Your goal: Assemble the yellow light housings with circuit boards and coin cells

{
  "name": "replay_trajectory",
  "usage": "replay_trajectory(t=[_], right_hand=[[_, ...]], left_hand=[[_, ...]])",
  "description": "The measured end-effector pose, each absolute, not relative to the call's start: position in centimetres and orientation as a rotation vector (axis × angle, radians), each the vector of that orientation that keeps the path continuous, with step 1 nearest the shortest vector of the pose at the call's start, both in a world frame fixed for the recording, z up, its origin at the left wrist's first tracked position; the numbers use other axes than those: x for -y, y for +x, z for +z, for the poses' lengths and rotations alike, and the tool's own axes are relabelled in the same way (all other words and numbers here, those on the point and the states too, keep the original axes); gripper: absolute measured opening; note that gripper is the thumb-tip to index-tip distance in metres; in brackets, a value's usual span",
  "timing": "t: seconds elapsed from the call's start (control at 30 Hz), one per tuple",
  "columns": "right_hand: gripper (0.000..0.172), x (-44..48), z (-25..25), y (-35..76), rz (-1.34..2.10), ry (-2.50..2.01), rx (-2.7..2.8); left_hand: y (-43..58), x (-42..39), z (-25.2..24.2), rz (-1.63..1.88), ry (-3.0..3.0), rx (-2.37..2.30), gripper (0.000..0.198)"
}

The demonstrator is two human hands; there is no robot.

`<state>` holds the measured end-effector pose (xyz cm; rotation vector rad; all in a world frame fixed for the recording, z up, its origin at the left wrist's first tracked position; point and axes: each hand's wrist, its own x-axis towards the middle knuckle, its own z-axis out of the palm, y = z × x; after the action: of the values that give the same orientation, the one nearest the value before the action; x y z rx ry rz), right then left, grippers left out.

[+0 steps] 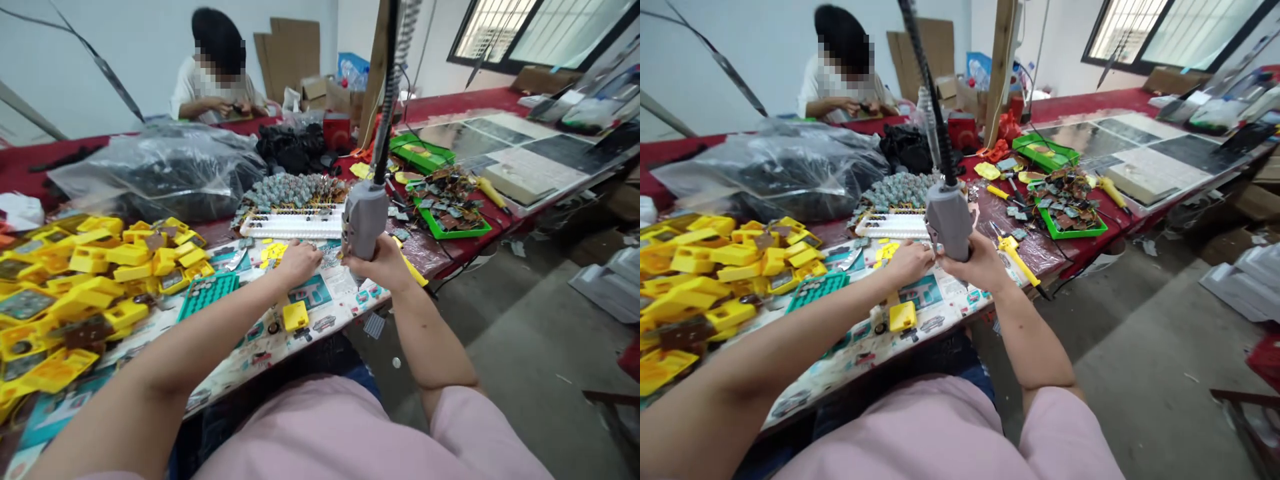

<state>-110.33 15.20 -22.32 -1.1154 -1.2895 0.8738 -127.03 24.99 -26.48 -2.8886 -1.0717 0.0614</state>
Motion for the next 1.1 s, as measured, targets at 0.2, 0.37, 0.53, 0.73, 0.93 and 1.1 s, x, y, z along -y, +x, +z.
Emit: replay_trajectory(t=[0.2,0.37,0.53,0.73,0.93,1.1], right_hand=[[0.028,-15.0,-22.7,-111.3,0.472,-1.319,1.336],[0.035,-14.4,-23.0,-112.4,0.506,-1.222,1.455],[0.036,-14.2,-23.0,-114.1,0.383,-1.31,1.418],[0.042,-14.3,-22.8,-113.9,0.321,-1.352,1.31],[0.043,-14.5,-23.2,-112.1,0.549,-1.175,1.215],[0.074,-14.1,-23.0,-110.8,0.766,-0.94,1.354]], left_hand=[[-128.6,-24.2,-25.2,0.001,-2.849,1.284,0.028],[-130.6,-23.8,-25.0,-0.001,-2.812,1.446,0.027],[-130.8,-23.2,-25.0,-0.01,-2.8,1.438,0.032],[-130.5,-23.0,-24.1,-0.052,-2.804,1.451,0.032],[-131.1,-23.9,-23.9,-0.08,-2.814,1.508,0.033],[-131.7,-24.6,-24.6,-0.057,-2.843,1.452,0.032]])
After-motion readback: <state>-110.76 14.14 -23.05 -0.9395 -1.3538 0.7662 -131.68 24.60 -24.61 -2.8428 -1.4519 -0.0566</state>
